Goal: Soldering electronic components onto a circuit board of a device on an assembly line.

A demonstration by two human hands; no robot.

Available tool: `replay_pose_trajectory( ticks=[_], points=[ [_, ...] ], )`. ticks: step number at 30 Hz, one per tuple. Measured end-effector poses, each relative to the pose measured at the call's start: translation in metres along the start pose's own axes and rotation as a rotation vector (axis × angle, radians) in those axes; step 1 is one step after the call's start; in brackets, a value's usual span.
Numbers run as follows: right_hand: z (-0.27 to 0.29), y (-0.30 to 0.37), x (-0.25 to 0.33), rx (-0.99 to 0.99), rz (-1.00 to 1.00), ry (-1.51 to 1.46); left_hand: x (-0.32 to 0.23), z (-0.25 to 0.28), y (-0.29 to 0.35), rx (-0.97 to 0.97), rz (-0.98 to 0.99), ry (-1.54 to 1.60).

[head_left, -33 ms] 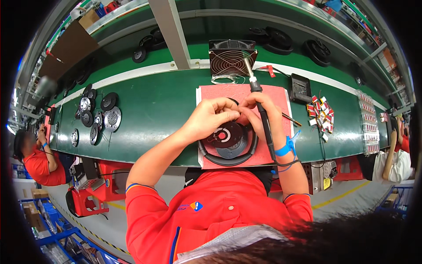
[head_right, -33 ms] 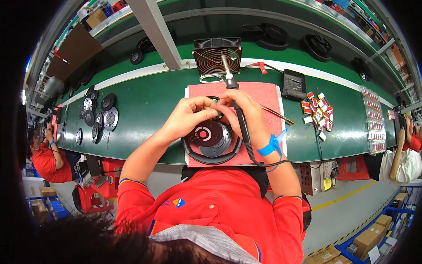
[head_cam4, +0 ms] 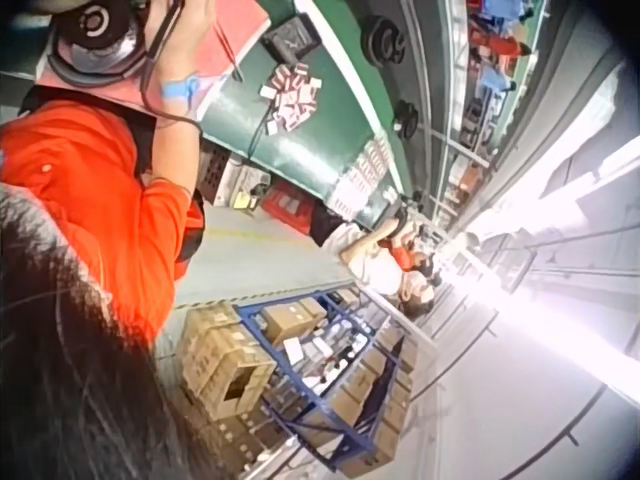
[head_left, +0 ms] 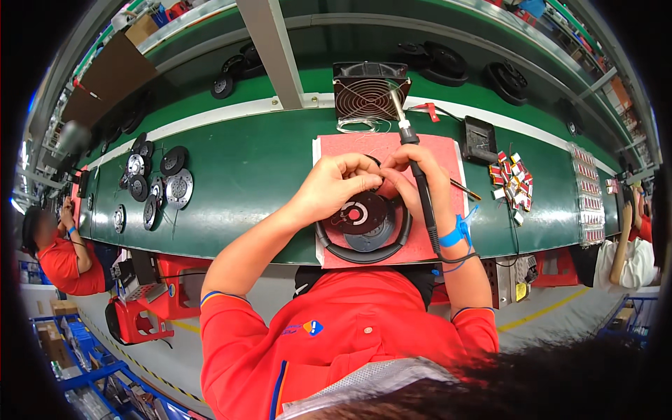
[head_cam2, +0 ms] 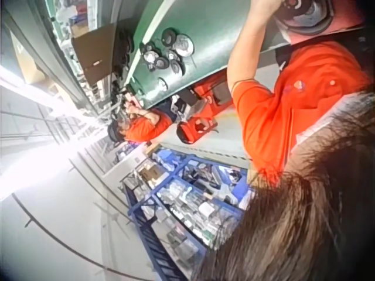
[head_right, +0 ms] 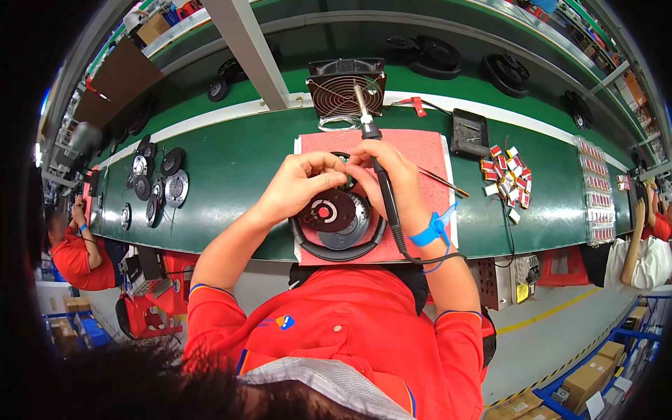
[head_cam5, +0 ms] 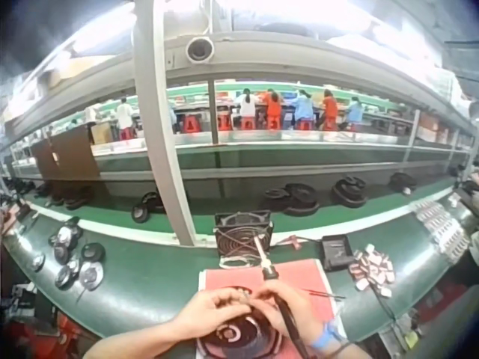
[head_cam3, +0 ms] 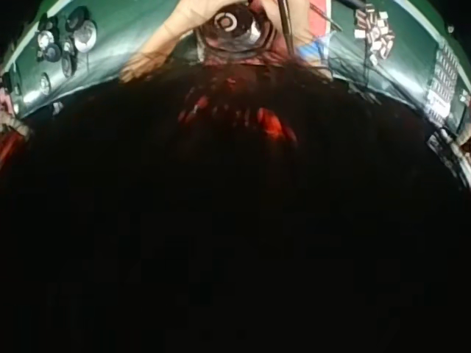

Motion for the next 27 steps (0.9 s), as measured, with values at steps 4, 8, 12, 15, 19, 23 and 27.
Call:
replay_pose_trajectory(
  ticks=[4, 8, 12, 15, 19, 23, 27],
  points=[
    [-0.001, 0.008, -0.009, -0.050, -0.032, -0.038, 0.003, 0.004, -0.007, -0.074, -0.096, -0.148],
    [-0.010, 0.012, -0.014, -0.017, -0.056, -0.104, -0.010, 0.008, 0.001, -0.207, -0.303, -0.369],
    [-0.019, 0.016, -0.016, 0.026, -0.125, -0.175, -0.005, 0.015, 0.003, -0.241, -0.260, -0.343],
    [-0.016, 0.023, -0.021, 0.029, -0.120, -0.140, 0.003, 0.013, -0.004, -0.217, -0.222, -0.243],
    [-0.006, 0.022, -0.021, 0.000, -0.167, -0.119, 0.005, 0.013, -0.007, -0.216, -0.197, -0.257],
    [-0.009, 0.020, -0.021, -0.009, -0.162, -0.154, 0.006, 0.012, -0.005, -0.210, -0.193, -0.254],
    [-0.013, 0.020, -0.019, 0.006, -0.182, -0.180, 0.005, 0.012, -0.003, -0.207, -0.211, -0.282]
  ],
)
Point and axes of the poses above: each hand's wrist, its own y-axis away from the middle knuckle, its own z-axis out of the back of the hand, x = y × z, the point moved 7 cm from there along -y, towards the middle knuckle, and after that the axes turned 11 degrees about z, right-handed, at the moved point
